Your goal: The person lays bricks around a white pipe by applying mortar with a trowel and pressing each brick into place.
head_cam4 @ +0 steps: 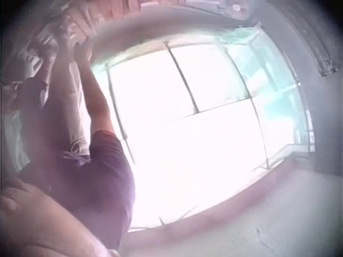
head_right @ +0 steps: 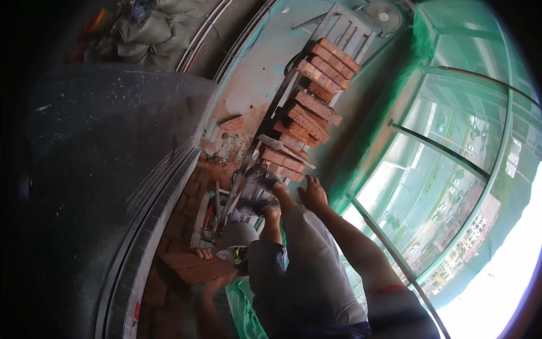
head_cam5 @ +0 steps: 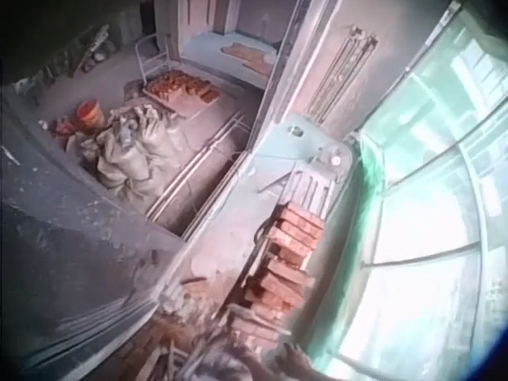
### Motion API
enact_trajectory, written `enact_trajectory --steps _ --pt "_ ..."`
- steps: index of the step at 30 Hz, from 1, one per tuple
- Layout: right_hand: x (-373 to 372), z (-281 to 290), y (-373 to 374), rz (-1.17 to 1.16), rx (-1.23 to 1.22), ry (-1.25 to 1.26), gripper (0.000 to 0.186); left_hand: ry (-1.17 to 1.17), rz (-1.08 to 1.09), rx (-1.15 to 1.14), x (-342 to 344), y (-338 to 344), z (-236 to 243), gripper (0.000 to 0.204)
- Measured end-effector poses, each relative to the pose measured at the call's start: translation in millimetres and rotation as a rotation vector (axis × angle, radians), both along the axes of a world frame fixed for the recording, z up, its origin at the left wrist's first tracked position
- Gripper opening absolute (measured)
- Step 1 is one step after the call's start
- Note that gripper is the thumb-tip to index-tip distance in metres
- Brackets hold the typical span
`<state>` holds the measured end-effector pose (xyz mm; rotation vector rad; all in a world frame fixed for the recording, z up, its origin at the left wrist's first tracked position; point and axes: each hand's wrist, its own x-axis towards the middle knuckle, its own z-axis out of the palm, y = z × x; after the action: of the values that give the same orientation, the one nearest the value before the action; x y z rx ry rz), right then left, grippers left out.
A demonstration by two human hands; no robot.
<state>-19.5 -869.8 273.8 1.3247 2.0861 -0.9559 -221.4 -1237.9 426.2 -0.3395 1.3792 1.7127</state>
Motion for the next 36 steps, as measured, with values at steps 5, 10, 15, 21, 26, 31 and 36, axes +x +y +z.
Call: enact_trajectory --steps 5,10,15,21,26,31,36 --pt "62 -185 45 0.286 0.120 -0.277 0.047 0.009 -0.010 -0.032 8 -12 -56 0.040" --pt "60 -246 51 0.423 0.117 -0.146 0.034 0.001 0.050 -0.056 30 -32 -90 0.040" --pt "55 -235 63 0.426 -0.049 -0.126 0.038 0.028 0.099 -0.038 41 -38 -101 0.040" --pt "39 -189 84 0.493 -0.013 -0.145 0.020 0.085 0.153 0.011 43 -40 -87 0.040" --pt "36 -107 75 0.338 0.076 0.081 0.017 0.117 0.206 0.126 39 -46 -60 0.040" --pt "-29 119 -21 0.216 -0.215 0.112 0.006 0.121 0.377 0.236 52 -71 -2 0.043" --pt "-83 342 -103 0.398 -0.559 0.402 0.017 -0.232 0.892 0.114 131 -149 -6 0.038"
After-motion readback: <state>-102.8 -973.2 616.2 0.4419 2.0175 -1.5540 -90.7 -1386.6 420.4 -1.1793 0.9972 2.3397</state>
